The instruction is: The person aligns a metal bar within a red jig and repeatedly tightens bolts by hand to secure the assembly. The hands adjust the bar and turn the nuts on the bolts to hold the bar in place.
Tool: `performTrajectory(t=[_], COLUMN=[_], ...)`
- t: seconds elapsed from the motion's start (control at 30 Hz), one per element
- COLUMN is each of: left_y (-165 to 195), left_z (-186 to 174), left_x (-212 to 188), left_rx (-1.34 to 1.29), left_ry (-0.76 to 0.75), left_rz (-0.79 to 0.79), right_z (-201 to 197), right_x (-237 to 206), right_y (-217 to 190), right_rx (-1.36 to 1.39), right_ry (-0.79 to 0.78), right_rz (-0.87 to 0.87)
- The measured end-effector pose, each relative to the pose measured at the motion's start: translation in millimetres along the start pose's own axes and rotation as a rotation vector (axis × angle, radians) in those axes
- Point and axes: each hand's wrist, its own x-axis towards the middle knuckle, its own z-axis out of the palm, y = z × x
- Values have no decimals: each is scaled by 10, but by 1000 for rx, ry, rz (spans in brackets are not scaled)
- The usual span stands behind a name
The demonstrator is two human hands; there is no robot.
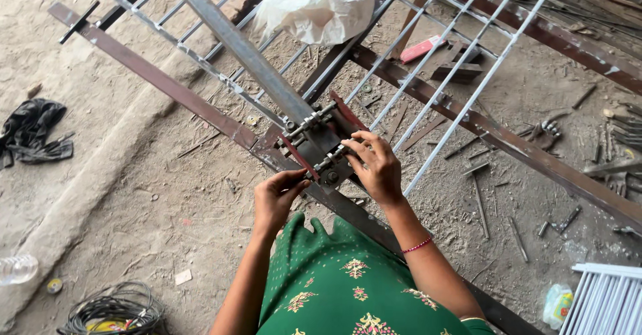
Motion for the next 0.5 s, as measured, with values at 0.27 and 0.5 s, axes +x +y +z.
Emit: performTrajectory(t=[0.27, 0.5], left_y=[16, -3], left_z=[14, -2], left_x=[-10, -1], left_rx=[20, 53], left_ry=[12, 16], left_rz=[-18, -8], right_z=[137, 125], right_x=[-110, -133], right_y=[90, 7], right_rx=[-1, -11], right_ry=[46, 57], right_rz=[1, 7])
